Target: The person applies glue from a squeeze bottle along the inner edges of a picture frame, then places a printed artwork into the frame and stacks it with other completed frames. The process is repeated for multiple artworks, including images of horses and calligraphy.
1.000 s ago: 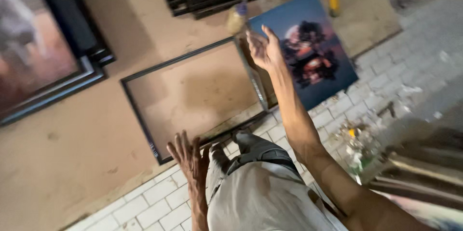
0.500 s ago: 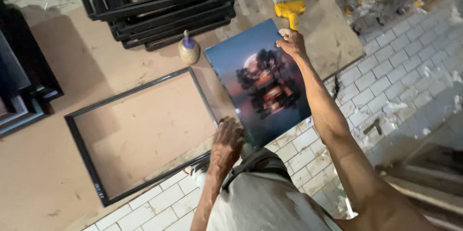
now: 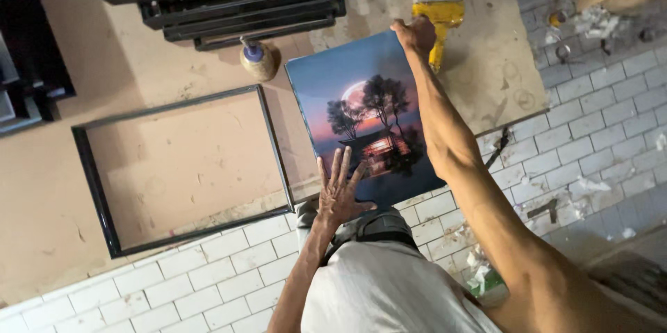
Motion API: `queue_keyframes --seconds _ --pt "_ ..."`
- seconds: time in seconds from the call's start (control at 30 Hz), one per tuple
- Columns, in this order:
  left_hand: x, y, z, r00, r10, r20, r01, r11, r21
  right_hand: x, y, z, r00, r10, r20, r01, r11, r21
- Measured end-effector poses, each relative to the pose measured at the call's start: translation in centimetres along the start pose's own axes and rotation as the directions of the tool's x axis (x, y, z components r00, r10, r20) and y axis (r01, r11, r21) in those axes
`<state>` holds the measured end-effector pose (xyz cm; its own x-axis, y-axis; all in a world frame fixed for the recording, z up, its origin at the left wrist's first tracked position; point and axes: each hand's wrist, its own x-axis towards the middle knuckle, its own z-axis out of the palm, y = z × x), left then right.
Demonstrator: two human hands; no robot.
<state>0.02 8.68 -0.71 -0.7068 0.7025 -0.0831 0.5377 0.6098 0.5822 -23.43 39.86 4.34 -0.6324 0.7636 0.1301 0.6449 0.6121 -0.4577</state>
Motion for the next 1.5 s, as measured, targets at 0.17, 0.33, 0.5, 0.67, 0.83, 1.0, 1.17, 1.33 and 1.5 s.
queue_keyframes --seconds 0.17,0.33,0.5,0.67,0.83,1.0,1.17,1.33,1.5 --pt "0.4 -0.1 1.3 0.995 -0.025 -0.096 0.032 0.997 0.077 -0.2 -0.7 0.8 0.991 0.099 0.087 -0.109 0.987 0.116" --pt "0.7 -0.6 2.1 0.987 -0.022 -0.16 0.041 0.992 0.117 -0.4 -2.3 0.5 0.992 0.118 -0.051 -0.116 0.993 0.026" --pt "0.6 -0.9 2.4 0.99 -0.016 -0.139 0.037 0.988 0.151 -0.9 -1.7 0.5 0.962 0.246 0.123 -0.273 0.9 0.339" --pt "0.5 -0.9 2.0 0.988 -0.007 -0.157 0.03 0.989 0.142 0.1 -2.1 0.5 0.981 0.194 0.016 -0.191 0.949 0.252" --pt "0.5 -0.8 1.5 0.987 -0.013 -0.16 0.037 0.989 0.146 -2.2 -6.0 1.7 0.853 -0.485 -0.19 0.444 0.868 -0.222" --pt "0.5 -0.9 1.5 0.981 0.013 -0.191 0.026 0.979 0.203 -10.2 -11.9 5.4 0.472 -0.864 0.174 0.809 0.504 0.303" --pt "0.2 -1.0 1.7 0.979 -0.004 -0.203 0.045 0.979 0.199 -13.3 -15.3 6.2 0.459 -0.841 0.286 0.825 0.523 0.215" --pt "0.1 -1.1 2.0 0.969 0.005 -0.246 0.046 0.979 0.201 -14.2 -15.9 5.8 0.483 -0.872 0.083 0.835 0.487 0.256" --pt "0.3 -1.2 2.1 0.967 -0.025 -0.254 0.067 0.985 0.158 -14.7 -17.4 5.5 0.605 -0.75 0.268 0.752 0.649 0.117"
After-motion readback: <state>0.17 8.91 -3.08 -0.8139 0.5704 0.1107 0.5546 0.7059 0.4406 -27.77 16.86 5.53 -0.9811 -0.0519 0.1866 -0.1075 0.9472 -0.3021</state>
